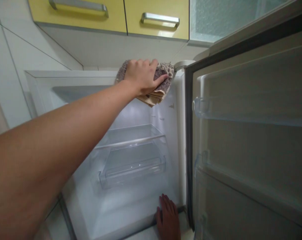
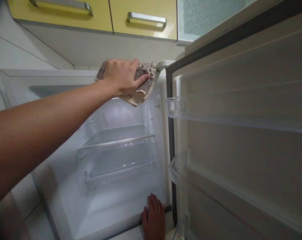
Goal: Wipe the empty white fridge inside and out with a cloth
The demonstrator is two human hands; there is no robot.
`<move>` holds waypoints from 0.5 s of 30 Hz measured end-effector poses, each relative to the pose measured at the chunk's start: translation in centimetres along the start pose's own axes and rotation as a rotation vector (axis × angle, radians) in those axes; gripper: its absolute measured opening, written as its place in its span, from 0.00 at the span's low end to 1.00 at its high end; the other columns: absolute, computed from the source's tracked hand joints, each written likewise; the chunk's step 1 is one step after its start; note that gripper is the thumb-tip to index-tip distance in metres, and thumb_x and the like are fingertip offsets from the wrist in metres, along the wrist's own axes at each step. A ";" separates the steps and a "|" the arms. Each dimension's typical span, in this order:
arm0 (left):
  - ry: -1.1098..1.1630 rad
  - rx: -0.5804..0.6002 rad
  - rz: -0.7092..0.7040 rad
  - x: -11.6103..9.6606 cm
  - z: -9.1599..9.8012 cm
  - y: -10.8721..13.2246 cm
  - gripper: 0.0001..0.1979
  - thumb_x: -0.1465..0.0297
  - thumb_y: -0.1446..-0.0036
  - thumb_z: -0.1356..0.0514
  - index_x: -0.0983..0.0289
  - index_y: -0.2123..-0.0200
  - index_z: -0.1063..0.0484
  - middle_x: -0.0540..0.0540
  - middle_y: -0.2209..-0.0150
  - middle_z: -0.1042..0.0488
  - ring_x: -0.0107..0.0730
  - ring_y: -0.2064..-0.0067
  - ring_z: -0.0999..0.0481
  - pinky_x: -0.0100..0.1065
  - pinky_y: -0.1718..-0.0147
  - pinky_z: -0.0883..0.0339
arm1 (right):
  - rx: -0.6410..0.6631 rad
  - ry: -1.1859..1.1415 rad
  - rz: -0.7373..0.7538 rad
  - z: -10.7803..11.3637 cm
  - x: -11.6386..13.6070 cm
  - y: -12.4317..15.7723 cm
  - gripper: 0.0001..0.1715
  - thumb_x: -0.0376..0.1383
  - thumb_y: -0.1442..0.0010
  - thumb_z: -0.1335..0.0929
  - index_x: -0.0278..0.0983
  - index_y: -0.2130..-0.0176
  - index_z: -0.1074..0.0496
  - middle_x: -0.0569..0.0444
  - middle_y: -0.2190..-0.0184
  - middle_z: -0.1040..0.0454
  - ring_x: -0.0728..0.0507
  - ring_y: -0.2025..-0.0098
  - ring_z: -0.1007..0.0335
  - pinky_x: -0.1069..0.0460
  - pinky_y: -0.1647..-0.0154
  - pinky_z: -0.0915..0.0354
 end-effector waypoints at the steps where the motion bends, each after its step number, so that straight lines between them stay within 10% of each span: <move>1: -0.038 0.014 -0.005 0.0 0.0 0.1 0.35 0.38 0.34 0.49 0.61 0.45 0.22 0.61 0.55 0.15 0.54 0.45 0.22 0.58 0.40 0.33 | -0.023 0.007 0.008 -0.3 -0.1 0.1 0.25 0.42 0.24 0.39 0.38 0.38 0.22 0.44 0.38 0.21 0.34 0.38 0.23 0.38 0.36 0.31; 7: -0.188 0.071 0.082 -1.6 -0.7 -1.7 0.28 0.57 0.24 0.53 0.68 0.53 0.18 0.66 0.58 0.15 0.50 0.54 0.17 0.56 0.50 0.28 | -0.146 0.046 0.070 -1.5 0.0 0.4 0.25 0.38 0.30 0.36 0.39 0.39 0.23 0.44 0.40 0.20 0.33 0.41 0.22 0.37 0.37 0.35; 15: 0.040 -0.121 0.021 -3.5 -1.9 1.3 0.30 0.56 0.26 0.52 0.72 0.33 0.33 0.71 0.33 0.28 0.57 0.30 0.34 0.59 0.29 0.47 | -0.155 0.091 0.122 -0.6 -0.1 -0.1 0.23 0.40 0.28 0.37 0.38 0.41 0.22 0.45 0.42 0.19 0.35 0.43 0.21 0.39 0.40 0.33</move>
Point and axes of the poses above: each hand's wrist, its own y-axis away from the middle knuckle, its own z-axis out of the back of the hand, x = y × z, the point moved 6 cm from there along -y, towards the middle knuckle
